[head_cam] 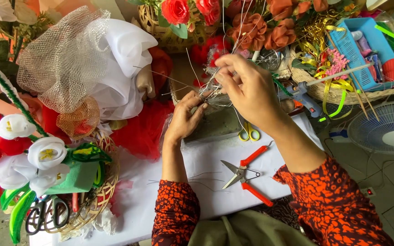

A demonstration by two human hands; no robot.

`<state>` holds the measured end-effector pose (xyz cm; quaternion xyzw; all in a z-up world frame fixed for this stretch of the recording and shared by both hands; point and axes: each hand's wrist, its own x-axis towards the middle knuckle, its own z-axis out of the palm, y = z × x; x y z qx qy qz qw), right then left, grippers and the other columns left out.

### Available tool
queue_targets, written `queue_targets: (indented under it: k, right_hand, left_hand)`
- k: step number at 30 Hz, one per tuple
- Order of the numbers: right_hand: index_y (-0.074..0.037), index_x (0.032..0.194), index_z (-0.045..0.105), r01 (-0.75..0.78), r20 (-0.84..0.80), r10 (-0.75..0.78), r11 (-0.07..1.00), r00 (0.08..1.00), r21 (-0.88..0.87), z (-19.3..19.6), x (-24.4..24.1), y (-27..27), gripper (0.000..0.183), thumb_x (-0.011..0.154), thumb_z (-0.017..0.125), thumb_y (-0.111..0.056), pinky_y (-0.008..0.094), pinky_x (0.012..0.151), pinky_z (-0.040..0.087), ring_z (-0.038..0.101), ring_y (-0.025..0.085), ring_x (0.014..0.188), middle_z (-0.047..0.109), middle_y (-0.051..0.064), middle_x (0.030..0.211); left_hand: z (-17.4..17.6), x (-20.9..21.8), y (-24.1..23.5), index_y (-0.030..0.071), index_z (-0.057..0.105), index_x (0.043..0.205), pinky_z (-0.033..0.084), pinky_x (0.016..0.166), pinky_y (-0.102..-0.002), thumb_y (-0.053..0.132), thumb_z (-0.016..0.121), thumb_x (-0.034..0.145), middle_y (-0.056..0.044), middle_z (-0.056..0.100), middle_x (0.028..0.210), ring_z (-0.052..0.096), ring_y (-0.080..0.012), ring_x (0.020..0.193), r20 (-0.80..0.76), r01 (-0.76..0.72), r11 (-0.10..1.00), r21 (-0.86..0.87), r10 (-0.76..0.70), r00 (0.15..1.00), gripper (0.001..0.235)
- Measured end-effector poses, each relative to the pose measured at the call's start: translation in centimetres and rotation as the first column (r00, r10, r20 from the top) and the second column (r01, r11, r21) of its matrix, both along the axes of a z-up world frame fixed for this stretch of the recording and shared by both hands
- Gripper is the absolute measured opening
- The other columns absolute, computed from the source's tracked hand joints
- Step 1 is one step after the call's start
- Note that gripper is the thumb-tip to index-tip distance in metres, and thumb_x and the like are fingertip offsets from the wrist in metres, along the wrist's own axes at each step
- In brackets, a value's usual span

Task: The person holds a bundle of thin silver wires and repeatedly twists and adjusts them by hand. They occasionally use red-handled wire cutters to trim excess wire. The workspace contains artificial flowers, ribbons, and other craft supplies.

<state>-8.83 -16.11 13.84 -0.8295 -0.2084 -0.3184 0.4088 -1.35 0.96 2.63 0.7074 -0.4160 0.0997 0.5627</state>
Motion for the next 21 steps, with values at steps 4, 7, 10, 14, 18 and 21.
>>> queue_targets:
  k: [4,7,10,14,18,21]
  right_hand:
    - [0.004,0.107,0.061,0.037,-0.074,-0.031,0.997,0.997,0.072,-2.8,-4.9,-1.1,0.015,0.096,0.057,-0.005,0.028,0.048,0.058,0.070,0.024,0.065,0.067,0.019,0.088]
    - [0.001,0.101,0.064,0.044,-0.171,-0.020,0.989,0.985,0.139,-6.4,-7.6,-1.2,0.013,0.093,0.058,-0.006,0.025,0.047,0.058,0.072,0.021,0.064,0.068,0.014,0.084]
    - [-0.003,0.098,0.066,0.015,-0.289,0.027,0.989,0.957,0.144,-9.9,-9.5,-1.0,0.012,0.090,0.059,-0.009,0.026,0.045,0.058,0.073,0.020,0.062,0.069,0.011,0.081]
    - [-0.003,0.098,0.067,-0.006,-0.349,0.033,0.997,0.937,0.079,-14.0,-10.5,-1.1,0.012,0.089,0.060,-0.008,0.030,0.050,0.059,0.073,0.024,0.066,0.070,0.012,0.082]
    - [-0.005,0.100,0.067,0.044,-0.364,-0.051,0.999,0.930,-0.026,-16.4,-10.7,-1.4,0.013,0.091,0.061,-0.012,0.033,0.057,0.059,0.072,0.027,0.075,0.069,0.010,0.085]
    - [-0.006,0.102,0.067,0.065,-0.374,-0.070,0.998,0.925,-0.026,-17.7,-10.8,-2.1,0.013,0.091,0.060,-0.011,0.032,0.061,0.060,0.072,0.025,0.078,0.070,0.009,0.089]
  left_hand:
    - [0.3,-0.7,-0.2,0.004,0.070,0.106,0.049,0.075,-0.044,0.009,0.067,0.088,-0.015,0.059,0.083,0.060,-0.0331,0.077,-0.024,0.007,1.000,0.019,-0.007,1.000,0.020]
    - [0.5,-1.2,-0.1,0.000,0.066,0.096,0.047,0.073,-0.047,0.012,0.073,0.083,-0.018,0.056,0.081,0.060,-0.0383,0.078,0.003,-0.024,0.998,0.049,0.024,1.000,0.019]
    - [-0.5,-0.6,-0.4,0.007,0.064,0.120,0.048,0.077,-0.046,0.007,0.072,0.082,-0.013,0.055,0.082,0.059,-0.0349,0.081,0.015,-0.048,0.996,0.079,0.046,0.999,0.038]
    - [1.3,-2.0,-0.7,0.005,0.062,0.118,0.049,0.079,-0.044,0.006,0.073,0.081,-0.015,0.059,0.084,0.060,-0.0328,0.082,-0.043,-0.069,0.995,0.072,0.072,0.996,0.038]
    - [2.9,-3.3,-0.9,0.002,0.061,0.107,0.050,0.079,-0.045,0.006,0.072,0.082,-0.018,0.062,0.088,0.063,-0.0348,0.084,-0.092,-0.087,0.993,0.084,0.095,0.991,0.028]
    - [1.4,-2.7,-1.0,0.004,0.062,0.107,0.052,0.079,-0.044,0.010,0.074,0.081,-0.017,0.064,0.090,0.065,-0.0342,0.087,-0.104,-0.121,0.985,0.121,0.134,0.985,0.030]
